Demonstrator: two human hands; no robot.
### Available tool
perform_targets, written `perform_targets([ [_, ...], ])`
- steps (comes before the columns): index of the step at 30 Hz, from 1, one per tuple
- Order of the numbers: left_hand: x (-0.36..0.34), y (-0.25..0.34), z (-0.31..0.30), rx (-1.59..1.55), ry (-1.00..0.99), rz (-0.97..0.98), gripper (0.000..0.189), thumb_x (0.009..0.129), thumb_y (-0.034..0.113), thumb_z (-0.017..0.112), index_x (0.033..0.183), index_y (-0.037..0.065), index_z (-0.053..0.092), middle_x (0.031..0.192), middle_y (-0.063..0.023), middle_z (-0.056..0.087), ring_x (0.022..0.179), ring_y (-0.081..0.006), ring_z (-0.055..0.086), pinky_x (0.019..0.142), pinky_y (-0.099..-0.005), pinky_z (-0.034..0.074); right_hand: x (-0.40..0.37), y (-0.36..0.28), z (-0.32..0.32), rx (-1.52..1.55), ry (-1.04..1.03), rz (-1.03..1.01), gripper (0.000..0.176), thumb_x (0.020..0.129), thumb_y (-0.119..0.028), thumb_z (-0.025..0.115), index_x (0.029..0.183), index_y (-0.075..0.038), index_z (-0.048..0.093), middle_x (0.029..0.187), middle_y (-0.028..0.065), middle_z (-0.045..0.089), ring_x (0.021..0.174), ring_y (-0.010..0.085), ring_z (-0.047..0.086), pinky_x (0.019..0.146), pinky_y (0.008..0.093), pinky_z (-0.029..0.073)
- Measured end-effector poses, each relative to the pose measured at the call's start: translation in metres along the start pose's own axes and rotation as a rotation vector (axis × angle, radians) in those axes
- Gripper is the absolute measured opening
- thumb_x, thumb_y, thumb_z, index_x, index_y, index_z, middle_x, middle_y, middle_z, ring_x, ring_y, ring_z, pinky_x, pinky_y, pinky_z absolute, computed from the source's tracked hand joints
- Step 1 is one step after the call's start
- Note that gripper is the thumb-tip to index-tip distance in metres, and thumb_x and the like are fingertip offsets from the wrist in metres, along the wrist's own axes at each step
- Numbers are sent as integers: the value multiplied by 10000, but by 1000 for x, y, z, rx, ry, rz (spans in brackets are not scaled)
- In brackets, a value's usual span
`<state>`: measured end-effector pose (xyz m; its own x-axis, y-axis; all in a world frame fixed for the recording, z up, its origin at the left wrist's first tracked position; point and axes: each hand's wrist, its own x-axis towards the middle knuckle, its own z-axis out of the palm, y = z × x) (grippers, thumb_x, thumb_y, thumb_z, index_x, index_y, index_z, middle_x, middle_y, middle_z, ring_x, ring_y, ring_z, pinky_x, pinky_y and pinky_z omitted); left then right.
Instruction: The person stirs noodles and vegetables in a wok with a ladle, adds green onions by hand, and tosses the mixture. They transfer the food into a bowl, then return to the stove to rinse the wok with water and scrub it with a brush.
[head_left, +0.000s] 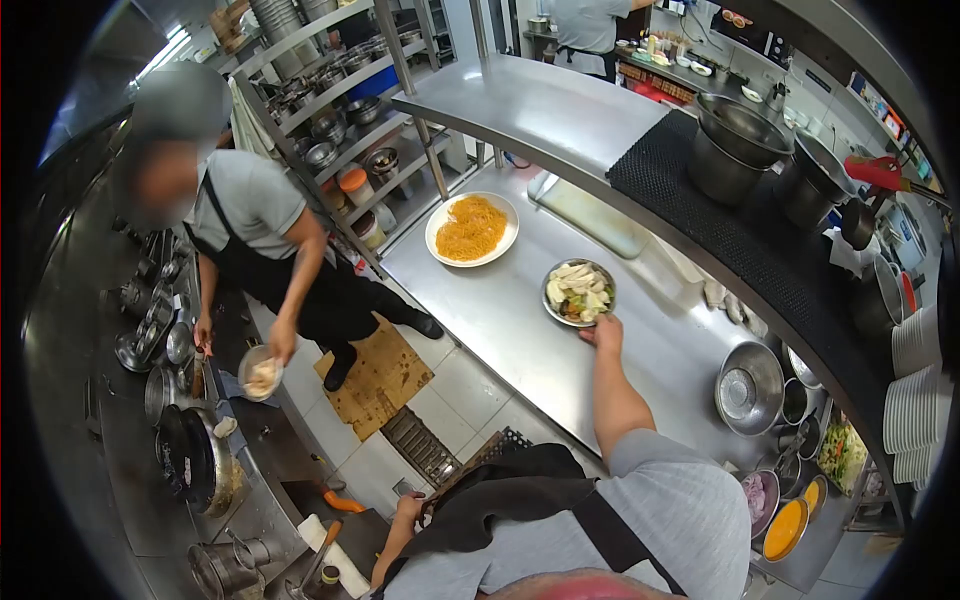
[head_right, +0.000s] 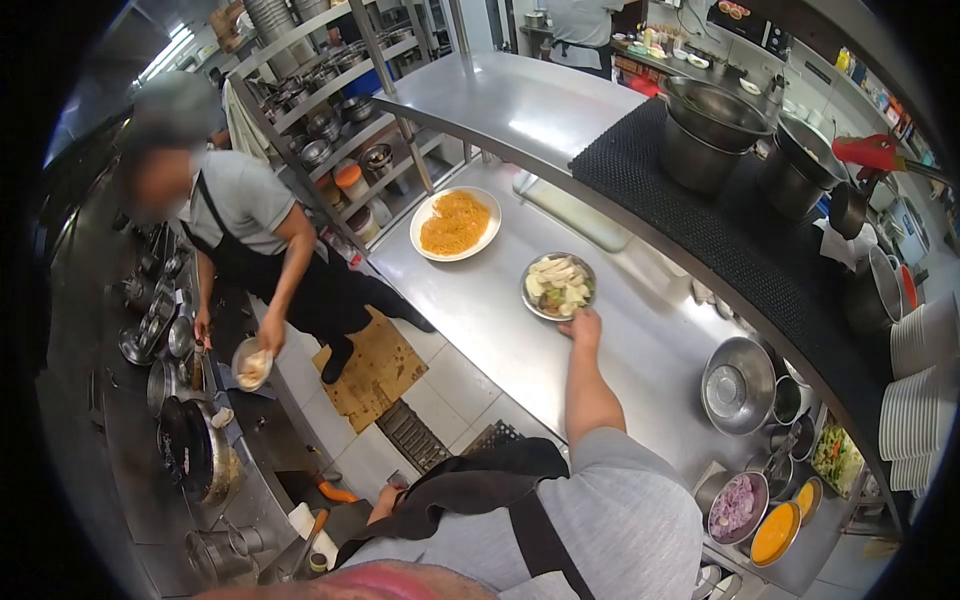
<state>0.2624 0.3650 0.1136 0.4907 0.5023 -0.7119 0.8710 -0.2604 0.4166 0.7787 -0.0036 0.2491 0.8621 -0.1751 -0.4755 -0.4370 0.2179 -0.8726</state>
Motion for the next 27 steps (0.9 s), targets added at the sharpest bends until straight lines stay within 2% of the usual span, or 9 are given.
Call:
perform_targets([
  [2, -30, 9, 0, 8, -15, 74, 335, 719, 239, 766, 992, 61, 689, 703, -98, 663, 549, -203, 626, 487, -322, 494, -8, -7, 30, 2, -10, 13, 266, 868, -94, 517, 1029, 117, 535, 959, 230, 617, 716, 292, 674, 520, 334, 596],
  [7, -58, -5, 9, -36, -54, -18, 323, 729, 212, 744, 1003, 56, 677, 714, -96, 661, 554, -201, 625, 484, -320, 496, -8, 27, 64, 31, -20, -210, 245, 907, -182, 540, 987, 48, 569, 870, 131, 638, 771, 213, 672, 589, 326, 578],
  [9, -60, -22, 18, -37, -71, -56, 318, 733, 201, 736, 1008, 54, 672, 719, -96, 661, 556, -200, 624, 483, -320, 496, -18, 50, 58, -584, -69, -349, 217, 893, -182, 555, 971, 14, 606, 918, 139, 650, 801, 255, 669, 675, 365, 555],
  [11, -59, -35, 23, -35, -90, -81, 314, 738, 190, 727, 1013, 52, 667, 723, -95, 660, 558, -200, 624, 482, -319, 497, -61, 74, 41, -803, -170, -775, 224, 857, -184, 580, 995, -18, 638, 1037, 178, 633, 896, 321, 640, 793, 388, 516],
  [15, -52, -46, 32, -29, -111, -99, 306, 746, 168, 709, 1022, 48, 657, 732, -94, 659, 562, -198, 623, 480, -318, 498, -137, 96, 17, -1043, -669, -982, 238, 801, -152, 595, 995, -25, 649, 1231, 193, 530, 1070, 352, 549, 951, 406, 437],
  [18, -46, -44, 31, -19, -124, -78, 301, 752, 152, 696, 1029, 45, 650, 738, -93, 658, 566, -197, 622, 479, -317, 499, -162, 99, 10, -1188, -752, -1157, 242, 806, -107, 576, 1017, -7, 639, 1235, 182, 527, 1188, 357, 480, 1014, 434, 398],
  [21, -40, -40, 24, 12, -139, -40, 296, 759, 136, 683, 1037, 42, 642, 745, -92, 657, 569, -195, 621, 477, -316, 500, -151, 101, 15, -1143, -798, -1006, 223, 808, -98, 571, 998, -1, 635, 1244, 180, 509, 1232, 351, 433, 1042, 468, 364],
  [25, -27, -24, 4, 58, -161, 17, 291, 767, 114, 666, 1046, 38, 632, 754, -90, 656, 573, -194, 620, 475, -314, 501, -137, 93, 18, -1126, -881, -859, 206, 808, -71, 548, 963, 25, 643, 1215, 181, 543, 1182, 329, 486, 1011, 401, 406],
  [27, -21, 8, -7, 36, -160, 28, 289, 771, 103, 657, 1051, 36, 628, 758, -90, 655, 575, -193, 620, 474, -314, 502, -136, 92, 14, -1124, -871, -957, 210, 806, -63, 545, 958, 27, 657, 1227, 184, 545, 1174, 321, 498, 997, 376, 418],
])
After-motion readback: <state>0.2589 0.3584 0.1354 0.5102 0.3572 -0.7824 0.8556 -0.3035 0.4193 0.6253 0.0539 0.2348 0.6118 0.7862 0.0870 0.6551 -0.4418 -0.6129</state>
